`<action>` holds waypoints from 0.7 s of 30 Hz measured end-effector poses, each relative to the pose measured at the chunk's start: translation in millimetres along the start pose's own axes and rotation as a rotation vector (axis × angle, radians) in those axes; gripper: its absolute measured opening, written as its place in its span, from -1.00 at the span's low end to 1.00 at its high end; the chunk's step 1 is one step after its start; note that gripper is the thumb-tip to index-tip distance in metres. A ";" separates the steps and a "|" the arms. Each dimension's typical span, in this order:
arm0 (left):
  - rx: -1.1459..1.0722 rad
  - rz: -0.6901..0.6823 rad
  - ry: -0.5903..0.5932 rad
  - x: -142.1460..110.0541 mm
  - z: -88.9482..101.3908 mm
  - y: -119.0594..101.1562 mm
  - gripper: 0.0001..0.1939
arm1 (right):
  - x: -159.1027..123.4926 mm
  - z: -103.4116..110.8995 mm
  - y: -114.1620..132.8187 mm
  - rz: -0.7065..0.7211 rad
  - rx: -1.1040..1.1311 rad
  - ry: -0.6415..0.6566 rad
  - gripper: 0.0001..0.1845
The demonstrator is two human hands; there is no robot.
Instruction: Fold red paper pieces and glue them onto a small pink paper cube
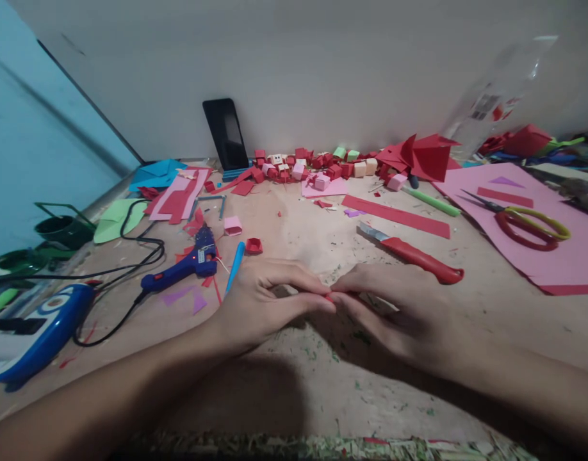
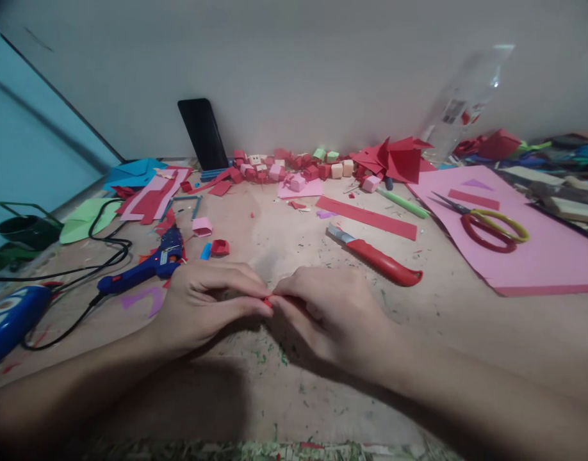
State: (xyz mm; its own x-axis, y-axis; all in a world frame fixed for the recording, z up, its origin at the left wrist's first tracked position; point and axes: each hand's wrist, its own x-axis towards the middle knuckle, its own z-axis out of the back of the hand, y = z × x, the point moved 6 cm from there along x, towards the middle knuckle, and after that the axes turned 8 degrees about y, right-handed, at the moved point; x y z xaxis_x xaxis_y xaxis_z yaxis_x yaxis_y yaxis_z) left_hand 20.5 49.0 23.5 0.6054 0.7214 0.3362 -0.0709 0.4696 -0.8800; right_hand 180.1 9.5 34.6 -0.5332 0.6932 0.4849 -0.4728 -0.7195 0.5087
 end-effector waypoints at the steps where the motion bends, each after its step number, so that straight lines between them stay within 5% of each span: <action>1: -0.016 0.002 -0.005 0.3 0.3 0.1 -0.83 | 0.4 0.0 -0.1 -0.006 0.036 0.008 -0.82; 16: -0.102 0.074 -0.035 0.0 0.3 9.7 -0.90 | -0.9 0.5 -0.9 -0.007 0.192 0.010 -0.86; 21: -0.142 0.085 -0.140 0.0 3.2 11.9 -0.85 | -0.5 1.1 -0.4 -0.011 0.182 0.016 -0.86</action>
State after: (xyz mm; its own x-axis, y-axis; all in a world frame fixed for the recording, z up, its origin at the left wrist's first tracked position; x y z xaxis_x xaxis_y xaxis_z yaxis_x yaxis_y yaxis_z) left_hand 17.2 56.3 14.1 0.4856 0.8235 0.2934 0.0015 0.3348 -0.9423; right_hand 181.4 9.5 35.0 -0.5405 0.6989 0.4684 -0.3441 -0.6917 0.6349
